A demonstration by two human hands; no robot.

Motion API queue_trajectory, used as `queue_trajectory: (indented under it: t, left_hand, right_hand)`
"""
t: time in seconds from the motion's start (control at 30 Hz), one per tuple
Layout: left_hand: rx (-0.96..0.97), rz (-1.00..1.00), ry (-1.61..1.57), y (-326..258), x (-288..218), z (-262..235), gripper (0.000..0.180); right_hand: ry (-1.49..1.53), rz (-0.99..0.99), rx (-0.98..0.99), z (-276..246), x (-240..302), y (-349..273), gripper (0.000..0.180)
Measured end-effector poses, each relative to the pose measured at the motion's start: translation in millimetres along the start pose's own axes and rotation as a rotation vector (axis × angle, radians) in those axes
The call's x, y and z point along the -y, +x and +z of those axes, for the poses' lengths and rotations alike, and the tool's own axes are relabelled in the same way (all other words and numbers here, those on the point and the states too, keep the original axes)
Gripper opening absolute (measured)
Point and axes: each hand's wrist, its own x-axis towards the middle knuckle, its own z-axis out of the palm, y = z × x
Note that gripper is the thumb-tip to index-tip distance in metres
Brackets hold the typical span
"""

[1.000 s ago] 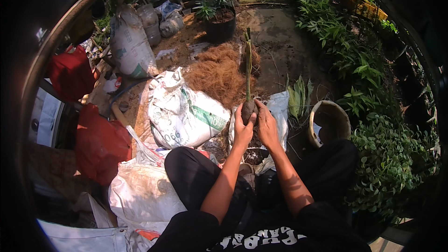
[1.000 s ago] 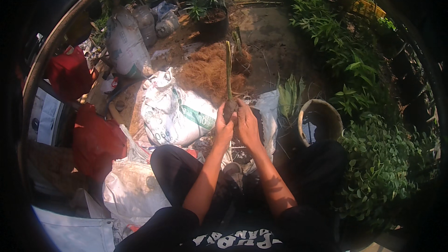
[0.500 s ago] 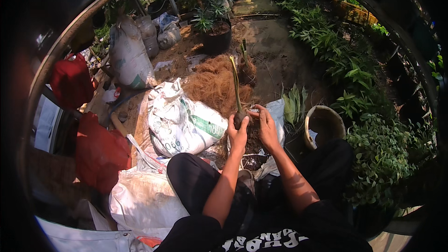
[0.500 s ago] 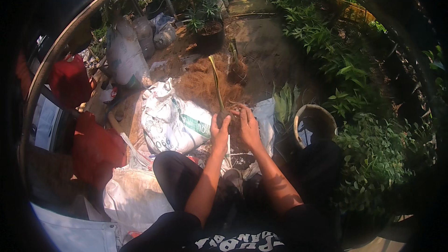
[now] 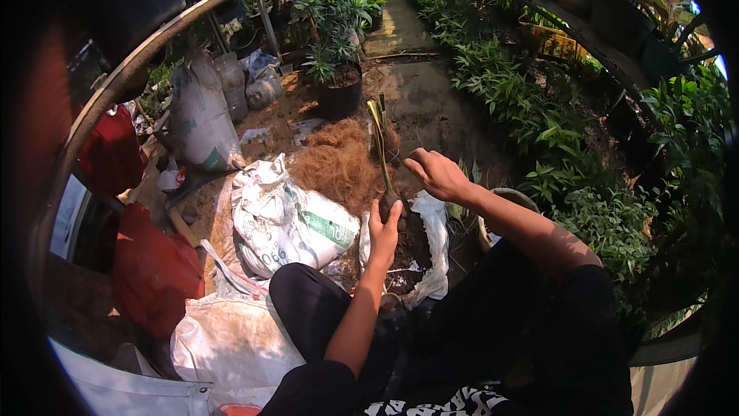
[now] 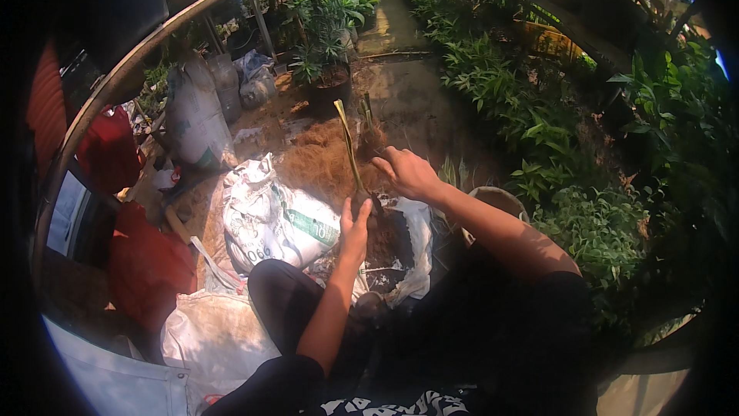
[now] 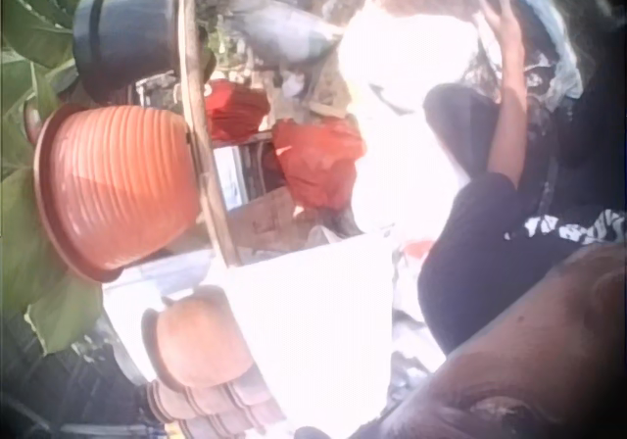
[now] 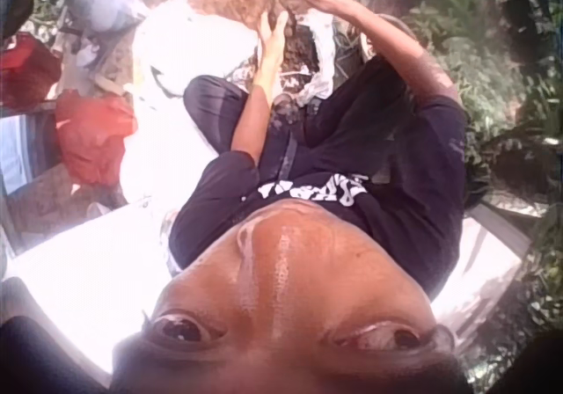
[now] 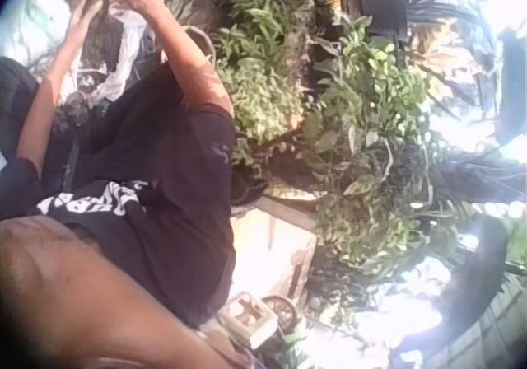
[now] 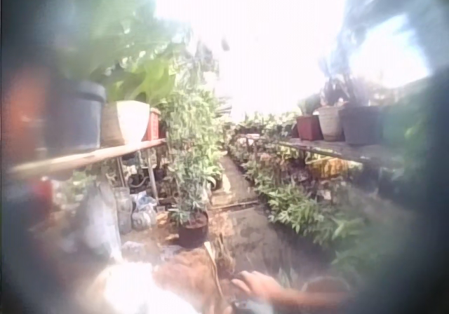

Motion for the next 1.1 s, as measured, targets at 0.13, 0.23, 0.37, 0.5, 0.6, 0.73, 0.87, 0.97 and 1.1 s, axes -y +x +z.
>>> queue_trajectory:
  t: [0.13,0.23,0.37,0.5,0.6,0.73,0.87,0.97,1.1]
  left_hand:
    - [0.036,-0.056,-0.059,0,-5,1,0.035]
    - [0.074,-0.029,-0.06,-1,-14,6,0.038]
    - [0.072,-0.069,-0.089,-8,-16,3,0.038]
    - [0.075,-0.034,-0.094,-8,-17,4,0.036]
    - [0.08,-0.008,-0.056,-10,-19,4,0.034]
    - [0.107,-0.009,-0.067,-13,-18,8,0.033]
    - [0.11,-0.027,-0.079,-16,-21,5,0.033]
    - [0.103,-0.013,-0.073,-20,-24,8,0.034]
    - [0.107,-0.028,-0.088,-19,-25,8,0.037]
  right_hand:
    - [-0.073,-0.012,0.01,-26,1,-18,0.036]
    - [-0.066,-0.024,-0.073,-41,-3,-23,0.033]
    - [-0.085,0.0,-0.154,-67,7,-42,0.031]
    - [-0.069,0.0,-0.345,-82,2,-60,0.032]
    - [-0.097,0.043,-0.408,-90,11,-86,0.03]
    - [-0.066,0.059,-0.571,-97,15,-108,0.031]
    - [-0.057,0.066,-0.65,-96,23,-128,0.035]
    - [-0.047,0.056,-0.751,-97,30,-145,0.037]
    - [-0.08,0.034,-0.865,-95,19,-167,0.037]
